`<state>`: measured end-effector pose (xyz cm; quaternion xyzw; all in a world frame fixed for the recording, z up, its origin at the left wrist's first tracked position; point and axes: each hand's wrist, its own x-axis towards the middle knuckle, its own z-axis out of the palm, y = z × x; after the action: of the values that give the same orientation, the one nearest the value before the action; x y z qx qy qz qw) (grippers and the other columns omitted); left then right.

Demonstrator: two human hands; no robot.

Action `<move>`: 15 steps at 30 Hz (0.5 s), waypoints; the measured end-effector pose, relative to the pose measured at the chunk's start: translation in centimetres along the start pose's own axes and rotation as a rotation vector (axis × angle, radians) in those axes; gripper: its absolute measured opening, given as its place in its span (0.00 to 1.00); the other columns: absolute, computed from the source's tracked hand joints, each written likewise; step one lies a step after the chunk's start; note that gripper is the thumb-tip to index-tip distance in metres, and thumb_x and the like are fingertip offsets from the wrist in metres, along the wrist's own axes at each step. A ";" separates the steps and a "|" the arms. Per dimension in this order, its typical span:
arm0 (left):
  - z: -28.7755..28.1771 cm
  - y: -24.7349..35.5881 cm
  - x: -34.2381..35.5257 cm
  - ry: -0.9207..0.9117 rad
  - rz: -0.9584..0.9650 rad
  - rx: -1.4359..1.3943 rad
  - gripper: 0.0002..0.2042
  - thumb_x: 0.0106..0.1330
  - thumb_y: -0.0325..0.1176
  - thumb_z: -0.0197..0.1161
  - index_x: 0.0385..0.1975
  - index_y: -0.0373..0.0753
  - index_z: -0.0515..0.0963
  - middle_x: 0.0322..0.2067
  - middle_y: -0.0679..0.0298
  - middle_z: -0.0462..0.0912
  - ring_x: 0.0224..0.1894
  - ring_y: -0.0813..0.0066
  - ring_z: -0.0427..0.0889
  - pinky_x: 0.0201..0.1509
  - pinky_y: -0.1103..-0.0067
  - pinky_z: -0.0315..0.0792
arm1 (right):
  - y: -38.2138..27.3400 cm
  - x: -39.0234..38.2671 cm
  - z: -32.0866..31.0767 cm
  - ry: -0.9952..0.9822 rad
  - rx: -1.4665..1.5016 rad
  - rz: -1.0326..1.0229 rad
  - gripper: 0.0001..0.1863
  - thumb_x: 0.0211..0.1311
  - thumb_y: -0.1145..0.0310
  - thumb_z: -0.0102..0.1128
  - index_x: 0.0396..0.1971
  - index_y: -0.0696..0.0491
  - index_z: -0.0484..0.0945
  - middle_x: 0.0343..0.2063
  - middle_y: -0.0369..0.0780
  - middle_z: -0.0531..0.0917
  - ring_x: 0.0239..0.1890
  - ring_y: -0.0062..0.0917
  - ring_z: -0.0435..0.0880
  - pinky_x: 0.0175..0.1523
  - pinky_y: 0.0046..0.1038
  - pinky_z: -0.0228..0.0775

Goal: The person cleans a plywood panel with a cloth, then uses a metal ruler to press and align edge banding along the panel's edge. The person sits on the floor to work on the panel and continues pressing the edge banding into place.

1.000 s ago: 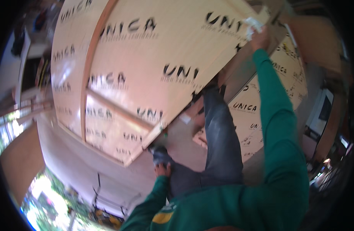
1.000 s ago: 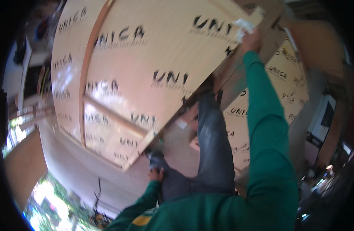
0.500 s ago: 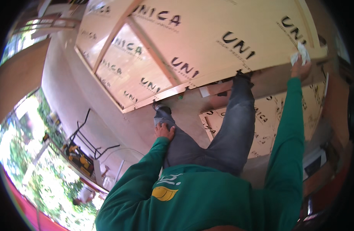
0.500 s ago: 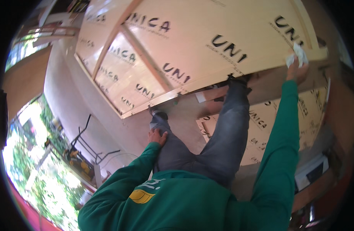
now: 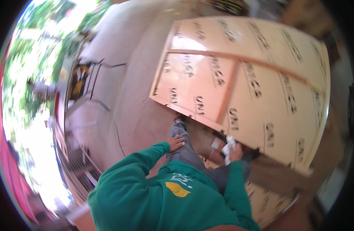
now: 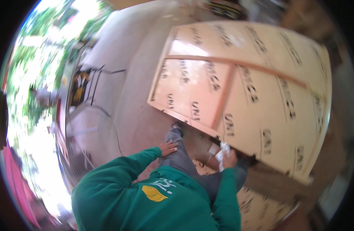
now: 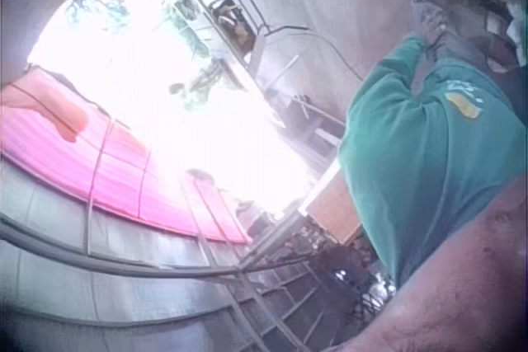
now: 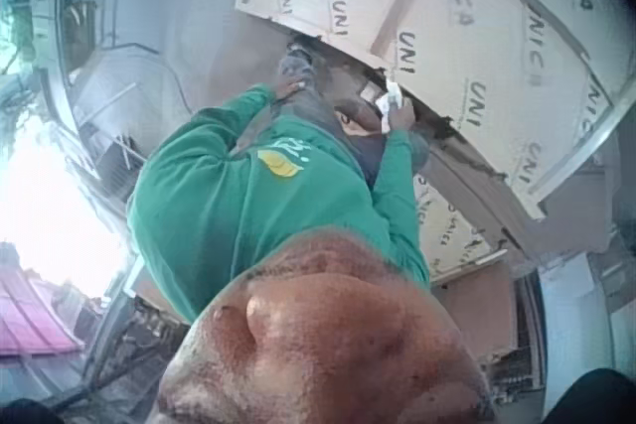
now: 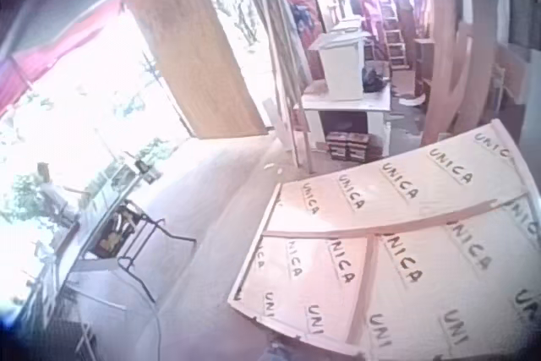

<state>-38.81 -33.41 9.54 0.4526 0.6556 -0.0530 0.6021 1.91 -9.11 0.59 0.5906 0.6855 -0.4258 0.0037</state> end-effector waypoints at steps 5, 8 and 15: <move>3.6 -3.9 0.3 0.056 -0.173 -0.393 0.45 0.80 0.74 0.35 0.88 0.52 0.46 0.87 0.51 0.47 0.88 0.47 0.44 0.90 0.56 0.40 | -5.7 -2.9 1.4 -0.421 -0.098 -0.253 0.21 0.67 0.55 0.73 0.49 0.57 0.84 0.44 0.56 0.88 0.50 0.56 0.88 0.57 0.49 0.78; 4.3 -4.0 -0.3 0.113 -0.228 -0.605 0.47 0.79 0.75 0.35 0.89 0.51 0.42 0.87 0.51 0.44 0.88 0.47 0.46 0.90 0.57 0.41 | -6.0 -0.9 -0.1 -0.496 -0.185 -0.303 0.20 0.68 0.54 0.71 0.43 0.58 0.84 0.40 0.56 0.88 0.46 0.57 0.87 0.54 0.51 0.78; 0.1 1.2 -6.8 0.072 -0.199 -0.921 0.51 0.78 0.75 0.42 0.88 0.43 0.38 0.87 0.48 0.44 0.85 0.49 0.58 0.86 0.60 0.56 | -4.8 5.8 -9.6 -0.187 -0.407 -0.070 0.40 0.70 0.34 0.65 0.41 0.66 0.86 0.40 0.62 0.88 0.46 0.61 0.87 0.55 0.56 0.77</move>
<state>-38.87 -36.33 15.77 0.0749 0.6716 0.2014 0.7091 1.06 1.52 6.57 0.5114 0.7741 -0.3315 0.1713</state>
